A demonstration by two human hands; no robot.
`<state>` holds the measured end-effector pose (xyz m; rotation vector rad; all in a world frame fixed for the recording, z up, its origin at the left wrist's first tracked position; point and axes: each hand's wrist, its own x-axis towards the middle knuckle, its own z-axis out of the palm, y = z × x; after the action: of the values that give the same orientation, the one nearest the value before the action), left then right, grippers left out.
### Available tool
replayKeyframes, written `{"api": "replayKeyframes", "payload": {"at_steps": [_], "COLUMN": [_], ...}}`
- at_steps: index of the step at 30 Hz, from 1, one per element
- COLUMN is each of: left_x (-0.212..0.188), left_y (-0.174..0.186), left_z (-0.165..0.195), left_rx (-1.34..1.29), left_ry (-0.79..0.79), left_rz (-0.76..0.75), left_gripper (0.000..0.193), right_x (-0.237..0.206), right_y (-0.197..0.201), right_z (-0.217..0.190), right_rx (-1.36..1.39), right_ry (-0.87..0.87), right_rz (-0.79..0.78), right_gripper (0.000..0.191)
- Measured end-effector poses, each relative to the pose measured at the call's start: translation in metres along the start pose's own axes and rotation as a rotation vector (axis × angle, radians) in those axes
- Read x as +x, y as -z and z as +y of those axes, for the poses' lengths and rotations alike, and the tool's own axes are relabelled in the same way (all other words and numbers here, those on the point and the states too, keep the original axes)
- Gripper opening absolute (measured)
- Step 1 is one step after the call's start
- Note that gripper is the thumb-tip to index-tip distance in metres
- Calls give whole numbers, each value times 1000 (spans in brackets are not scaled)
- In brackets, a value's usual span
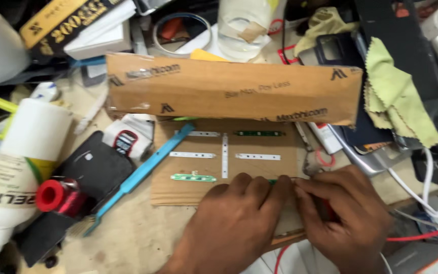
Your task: The person connects red and black wires to small LED strip boards laid out on a cardboard sheet on a cluttered workbench and powers them, making the strips glow blue. The person handles several LED strips and metal strips, positioning them on the board and attaching wires to the strip contacts.
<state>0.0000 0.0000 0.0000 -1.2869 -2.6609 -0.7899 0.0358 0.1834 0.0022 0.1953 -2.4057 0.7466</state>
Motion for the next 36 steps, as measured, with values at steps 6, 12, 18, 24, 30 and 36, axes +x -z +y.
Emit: {"api": "replayKeyframes", "payload": {"at_steps": [6,12,18,24,30,36], "left_x": [8,4,19,47,65,73], "left_y": [21,-2,-6,-10,-9,-3], "left_z": [28,21,18,11,6,1], "left_rx": [-51,-55,-53,-27,-55,-57], "left_ry": [22,41,40,57,143,154], "left_rz": [13,16,75,157,145,118], "left_gripper": [63,65,52,46,38,40], "right_x": [2,-13,-1,20,30,38], "right_y": [30,18,20,17,13,10], "right_z": [-1,13,23,43,52,51], "right_rx": [23,26,45,55,50,62], "right_ry": [8,-4,-14,18,-5,-15], "right_rz": [-2,-7,-8,-2,-8,-3], "right_gripper": [21,21,21,20,20,20]}}
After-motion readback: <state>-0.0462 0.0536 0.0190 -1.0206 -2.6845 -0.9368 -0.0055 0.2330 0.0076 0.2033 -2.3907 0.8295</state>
